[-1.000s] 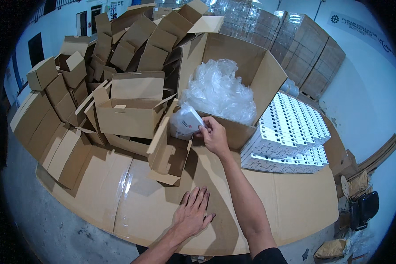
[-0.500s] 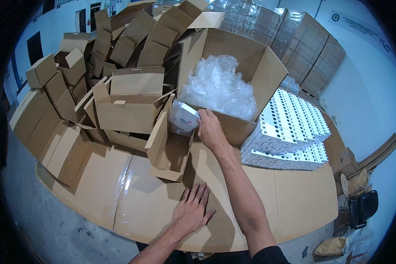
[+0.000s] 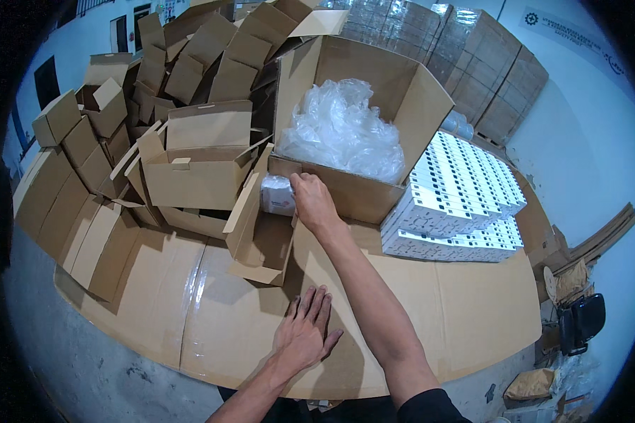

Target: Packaging small white product boxes into plastic bags and larger cardboard boxes.

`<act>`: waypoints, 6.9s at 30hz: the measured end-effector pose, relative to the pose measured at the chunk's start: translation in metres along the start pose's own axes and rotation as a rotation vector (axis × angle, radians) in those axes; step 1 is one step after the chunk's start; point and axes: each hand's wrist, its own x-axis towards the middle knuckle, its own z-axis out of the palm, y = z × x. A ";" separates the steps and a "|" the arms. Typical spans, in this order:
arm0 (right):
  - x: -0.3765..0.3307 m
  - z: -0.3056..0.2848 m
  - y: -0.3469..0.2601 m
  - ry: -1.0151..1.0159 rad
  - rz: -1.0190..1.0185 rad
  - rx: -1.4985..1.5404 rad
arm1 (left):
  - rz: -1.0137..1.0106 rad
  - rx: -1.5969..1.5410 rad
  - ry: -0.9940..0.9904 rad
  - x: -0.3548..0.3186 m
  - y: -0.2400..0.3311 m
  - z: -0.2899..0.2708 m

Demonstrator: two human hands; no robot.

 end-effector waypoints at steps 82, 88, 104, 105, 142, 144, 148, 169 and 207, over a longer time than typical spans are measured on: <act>-0.217 -0.033 0.048 0.426 0.528 0.995 | -0.388 -1.220 0.039 0.138 -0.039 0.006; -0.221 -0.036 0.050 0.331 0.637 0.806 | -0.313 -1.182 0.180 0.139 -0.034 0.009; -0.225 -0.049 0.042 0.219 0.574 0.606 | -0.223 -0.915 0.177 0.129 -0.037 0.015; -0.228 -0.048 0.045 0.244 0.565 0.571 | -0.232 -0.886 0.197 0.130 -0.034 0.015; -0.249 -0.054 0.032 0.080 0.501 0.024 | -0.058 0.055 0.874 0.322 -0.058 -0.206; -0.249 -0.055 0.032 0.112 0.478 0.019 | -0.038 -0.088 0.880 0.304 -0.046 -0.200; -0.256 -0.063 0.041 0.229 0.624 0.236 | 0.013 -0.547 0.749 0.251 0.002 -0.164; -0.255 -0.072 -0.009 0.125 0.768 0.824 | -0.302 -1.112 0.256 0.083 -0.009 0.003; -0.267 -0.086 -0.015 0.365 0.692 0.477 | -0.423 -0.812 0.344 0.081 -0.002 0.015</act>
